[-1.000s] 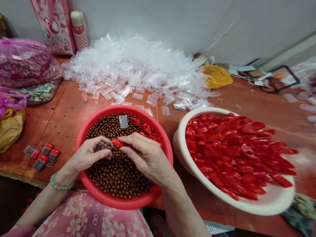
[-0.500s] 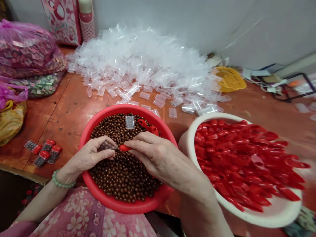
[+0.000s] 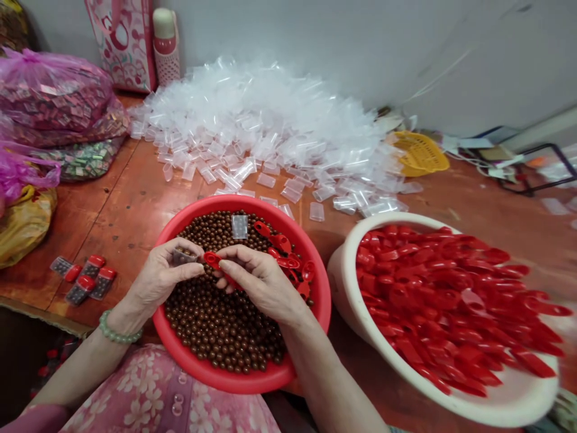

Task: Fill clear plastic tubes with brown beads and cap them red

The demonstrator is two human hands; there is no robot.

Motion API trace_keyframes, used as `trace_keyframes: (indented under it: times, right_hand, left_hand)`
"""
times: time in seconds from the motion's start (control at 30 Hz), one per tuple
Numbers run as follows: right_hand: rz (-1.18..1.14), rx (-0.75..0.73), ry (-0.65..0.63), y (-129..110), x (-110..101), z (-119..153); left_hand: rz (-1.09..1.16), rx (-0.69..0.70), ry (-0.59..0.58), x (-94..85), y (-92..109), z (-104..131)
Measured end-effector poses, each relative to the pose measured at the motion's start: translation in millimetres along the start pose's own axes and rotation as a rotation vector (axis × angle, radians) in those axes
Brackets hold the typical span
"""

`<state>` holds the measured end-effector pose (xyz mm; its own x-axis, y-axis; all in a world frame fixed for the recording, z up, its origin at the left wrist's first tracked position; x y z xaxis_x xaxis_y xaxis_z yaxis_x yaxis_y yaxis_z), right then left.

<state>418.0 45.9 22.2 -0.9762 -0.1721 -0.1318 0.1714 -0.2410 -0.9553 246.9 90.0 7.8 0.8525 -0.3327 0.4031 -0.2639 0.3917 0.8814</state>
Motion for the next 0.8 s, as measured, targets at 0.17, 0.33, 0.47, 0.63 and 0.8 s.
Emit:
trace_keyframes:
  times: [0.17, 0.33, 0.47, 0.63, 0.8]
  right_hand:
    - [-0.019, -0.030, -0.077, 8, 12, -6]
    - [-0.062, -0.043, -0.045, 7, 13, -12]
    - [-0.270, 0.014, 0.156, 11, 6, -15]
    - [-0.356, 0.007, 0.387, 8, 9, -23]
    - [-0.261, -0.011, 0.372, 5, 22, -28]
  left_hand:
    - [-0.015, -0.004, 0.019, 1.8, 1, 1]
    - [0.045, -0.050, -0.055, -0.3, -3, -1]
    - [0.100, -0.093, -0.070, -0.3, -4, -1]
    - [0.089, -0.142, -0.082, 3.2, -3, 0]
    - [-0.025, -0.076, -0.012, 4.2, -1, -1]
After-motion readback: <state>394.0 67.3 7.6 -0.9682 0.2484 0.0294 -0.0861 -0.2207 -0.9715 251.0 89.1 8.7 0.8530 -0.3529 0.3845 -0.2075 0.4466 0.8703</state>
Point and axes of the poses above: each hand's wrist, its own z-axis away from the middle knuckle, its own x-axis out of the palm, y = z × x, the point moved 2 cm from there along -z, towards the middle knuckle, and after that the axes turned 7 degrees about z, right-handed, at the moved point
